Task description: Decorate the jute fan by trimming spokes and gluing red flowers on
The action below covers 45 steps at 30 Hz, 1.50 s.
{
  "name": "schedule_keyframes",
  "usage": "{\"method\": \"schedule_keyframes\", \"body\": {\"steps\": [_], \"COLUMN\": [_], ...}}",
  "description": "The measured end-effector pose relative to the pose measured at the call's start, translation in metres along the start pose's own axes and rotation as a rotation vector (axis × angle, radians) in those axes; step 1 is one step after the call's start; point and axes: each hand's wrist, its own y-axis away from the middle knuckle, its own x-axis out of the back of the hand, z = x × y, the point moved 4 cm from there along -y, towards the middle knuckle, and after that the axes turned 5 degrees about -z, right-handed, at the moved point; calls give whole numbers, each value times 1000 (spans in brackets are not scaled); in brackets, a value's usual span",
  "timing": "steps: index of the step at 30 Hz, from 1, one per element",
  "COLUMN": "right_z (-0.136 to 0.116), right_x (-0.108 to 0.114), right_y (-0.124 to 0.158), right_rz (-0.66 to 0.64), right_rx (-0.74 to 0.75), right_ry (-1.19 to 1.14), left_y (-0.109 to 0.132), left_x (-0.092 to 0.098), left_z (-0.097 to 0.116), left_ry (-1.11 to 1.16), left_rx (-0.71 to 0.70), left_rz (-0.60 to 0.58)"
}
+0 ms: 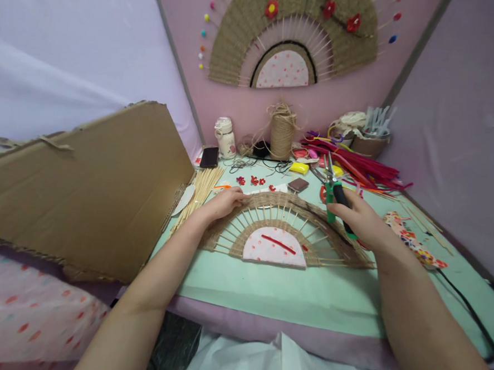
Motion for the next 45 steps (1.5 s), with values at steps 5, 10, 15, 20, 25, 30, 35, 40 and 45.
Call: {"method": "schedule_keyframes", "body": {"steps": [5, 10, 15, 20, 25, 30, 35, 40, 45], "right_z": [2, 1, 4, 4, 2, 5, 5, 5, 8], "right_x": [-1, -2, -3, -2, -1, -2, -1, -1, -1], "right_y": [0, 1, 1, 1, -1, -1, -1, -1, -2], "right_rz": [-14, -35, -38, -38, -4, -15, -6, 7, 4], "right_rx": [-27, -46, -41, -39, -23, -37, -17, -23, -6], "right_ry": [1, 5, -9, 11, 6, -11, -19, -2, -17], "left_y": [-1, -2, -2, 4, 23, 31, 31, 34, 37], "left_x": [-9, -11, -13, -4, 15, 9, 7, 14, 20], "left_z": [-9, -11, -10, -5, -1, 2, 3, 4, -2], "left_ry": [34, 56, 52, 74, 24, -28, -31, -2, 22], "left_rx": [-46, -53, -20, 17, 217, 331, 323, 326, 354], "left_rz": [-27, -29, -48, 0, 65, -77, -50, 17, 84]}}
